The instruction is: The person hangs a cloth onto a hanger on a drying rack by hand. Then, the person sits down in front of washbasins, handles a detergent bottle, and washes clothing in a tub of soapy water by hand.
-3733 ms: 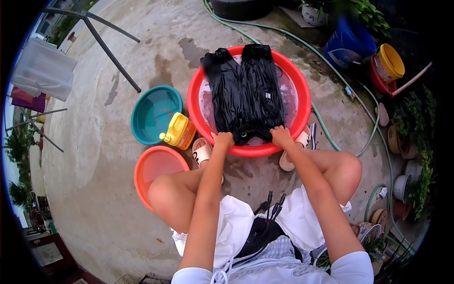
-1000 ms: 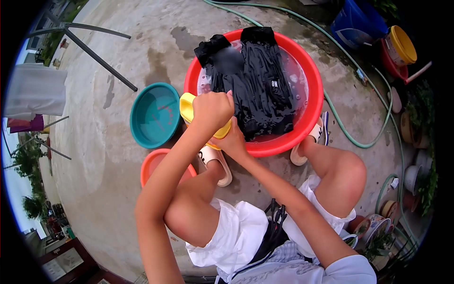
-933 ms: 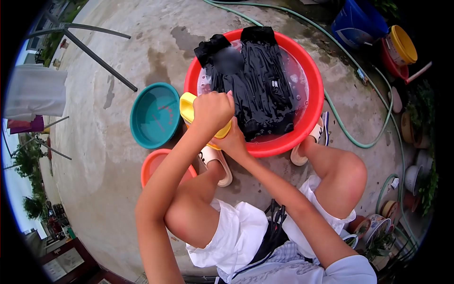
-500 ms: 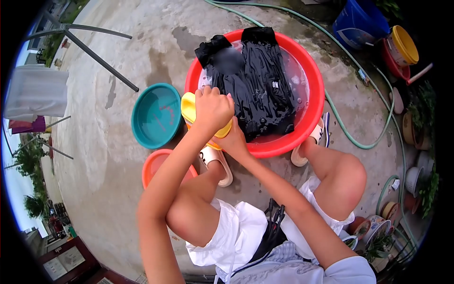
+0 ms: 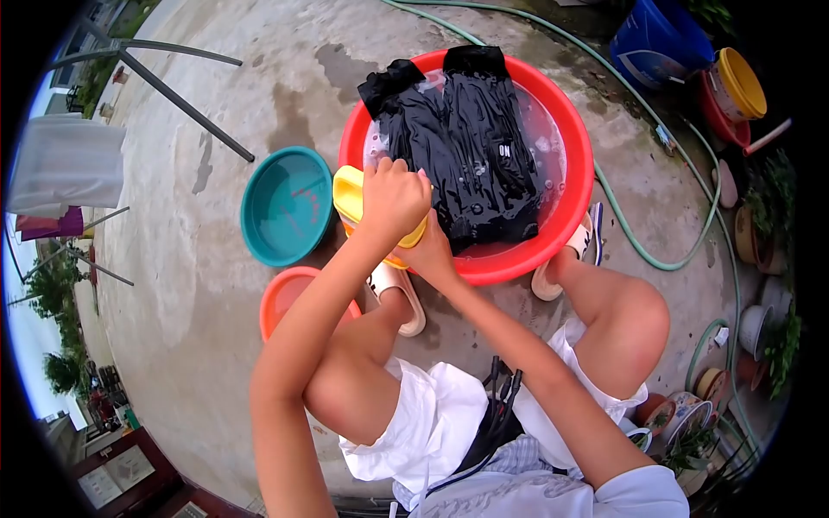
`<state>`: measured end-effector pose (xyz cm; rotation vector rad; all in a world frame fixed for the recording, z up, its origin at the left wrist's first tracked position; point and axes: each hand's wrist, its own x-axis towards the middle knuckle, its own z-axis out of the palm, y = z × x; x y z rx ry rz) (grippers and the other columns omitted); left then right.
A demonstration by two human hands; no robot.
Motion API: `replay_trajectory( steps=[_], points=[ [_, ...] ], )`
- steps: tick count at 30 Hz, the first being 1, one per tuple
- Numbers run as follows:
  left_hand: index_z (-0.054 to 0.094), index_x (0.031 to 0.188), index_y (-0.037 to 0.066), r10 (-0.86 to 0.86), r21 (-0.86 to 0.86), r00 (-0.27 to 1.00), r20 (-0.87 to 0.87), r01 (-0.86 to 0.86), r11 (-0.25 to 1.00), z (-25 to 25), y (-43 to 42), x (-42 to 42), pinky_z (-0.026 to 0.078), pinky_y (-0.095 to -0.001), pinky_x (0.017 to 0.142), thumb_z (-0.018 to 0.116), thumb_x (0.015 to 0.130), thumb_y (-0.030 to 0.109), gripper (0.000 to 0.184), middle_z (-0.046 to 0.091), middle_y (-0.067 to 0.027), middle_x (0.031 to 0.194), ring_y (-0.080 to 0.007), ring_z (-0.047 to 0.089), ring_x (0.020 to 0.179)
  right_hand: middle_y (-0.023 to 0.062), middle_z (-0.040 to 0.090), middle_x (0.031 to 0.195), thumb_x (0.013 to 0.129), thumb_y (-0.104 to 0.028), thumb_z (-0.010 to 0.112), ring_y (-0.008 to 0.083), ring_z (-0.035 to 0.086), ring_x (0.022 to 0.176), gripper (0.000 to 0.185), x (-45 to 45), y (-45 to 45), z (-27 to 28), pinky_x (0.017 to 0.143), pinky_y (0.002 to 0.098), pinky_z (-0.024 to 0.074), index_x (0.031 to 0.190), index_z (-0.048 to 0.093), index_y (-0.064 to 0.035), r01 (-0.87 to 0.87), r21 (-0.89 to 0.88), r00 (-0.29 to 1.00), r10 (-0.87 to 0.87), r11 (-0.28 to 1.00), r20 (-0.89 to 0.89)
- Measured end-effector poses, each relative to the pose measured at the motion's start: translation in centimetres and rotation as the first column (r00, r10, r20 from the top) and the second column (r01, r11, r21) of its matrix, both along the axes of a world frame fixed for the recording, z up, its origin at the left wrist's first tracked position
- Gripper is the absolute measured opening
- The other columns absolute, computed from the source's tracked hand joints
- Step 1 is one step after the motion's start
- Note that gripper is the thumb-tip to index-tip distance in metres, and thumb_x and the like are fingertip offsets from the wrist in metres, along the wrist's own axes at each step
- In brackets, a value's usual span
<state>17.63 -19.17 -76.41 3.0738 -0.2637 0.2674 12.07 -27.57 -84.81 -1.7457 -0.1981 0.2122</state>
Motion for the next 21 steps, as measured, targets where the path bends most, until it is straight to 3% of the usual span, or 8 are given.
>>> replay_trajectory(
  steps=[7, 8, 11, 14, 21],
  points=[
    [0.055, 0.050, 0.002, 0.076, -0.098, 0.982, 0.174, -0.060, 0.993, 1.3, 0.4, 0.3, 0.036, -0.0390, 0.058, 0.051, 0.075, 0.020, 0.030, 0.054, -0.0105, 0.059, -0.0267, 0.052, 0.062, 0.0165, 0.055, 0.095, 0.057, -0.033, 0.079, 0.0334, 0.056, 0.089, 0.073, 0.0, -0.1, 1.3, 0.072, 0.0390, 0.0463, 0.108, 0.038, -0.0023, -0.027, 0.027, 0.999, 0.027, 0.999, 0.035],
    [0.054, 0.049, 0.002, 0.048, -0.044, 0.975, 0.218, -0.039, 0.998, 2.0, 0.7, 0.4, 0.036, -0.0389, 0.057, 0.052, 0.074, 0.019, 0.030, 0.053, -0.0109, 0.057, -0.0268, 0.052, 0.061, 0.0166, 0.055, 0.095, 0.057, -0.034, 0.079, 0.0335, 0.056, 0.089, 0.073, 0.0, 0.0, 1.3, 0.072, 0.0392, 0.0462, 0.108, 0.038, -0.0022, -0.035, 0.017, 0.999, 0.034, 0.999, 0.039],
    [0.054, 0.049, 0.003, 0.164, -0.131, 0.986, 0.043, -0.157, 0.979, 0.6, 0.9, 0.4, 0.035, -0.0386, 0.056, 0.053, 0.074, 0.019, 0.030, 0.054, -0.0102, 0.057, -0.0262, 0.052, 0.060, 0.0170, 0.055, 0.094, 0.057, -0.035, 0.079, 0.0338, 0.056, 0.089, 0.072, 0.1, -0.2, 0.8, 0.071, 0.0397, 0.0461, 0.107, 0.038, -0.0022, -0.028, -0.014, 0.998, 0.029, 1.000, 0.050],
    [0.055, 0.049, 0.004, -0.017, 0.036, 0.985, 0.170, 0.011, 0.999, -0.2, -0.2, 0.1, 0.035, -0.0385, 0.058, 0.053, 0.074, 0.018, 0.029, 0.054, -0.0095, 0.058, -0.0254, 0.052, 0.061, 0.0175, 0.055, 0.094, 0.057, -0.033, 0.078, 0.0341, 0.056, 0.089, 0.071, -0.4, -0.4, 0.5, 0.071, 0.0398, 0.0459, 0.108, 0.038, -0.0024, -0.009, -0.041, 1.000, 0.010, 0.999, 0.023],
    [0.056, 0.050, 0.004, 0.007, 0.046, 0.988, 0.152, -0.014, 0.999, -0.5, -0.3, -0.5, 0.035, -0.0387, 0.063, 0.053, 0.073, 0.018, 0.027, 0.054, -0.0095, 0.059, -0.0252, 0.052, 0.062, 0.0176, 0.055, 0.096, 0.057, -0.030, 0.078, 0.0341, 0.055, 0.090, 0.070, 0.0, -0.5, 0.7, 0.073, 0.0393, 0.0457, 0.108, 0.038, -0.0021, -0.024, -0.052, 1.000, 0.024, 0.998, -0.007]
  ],
)
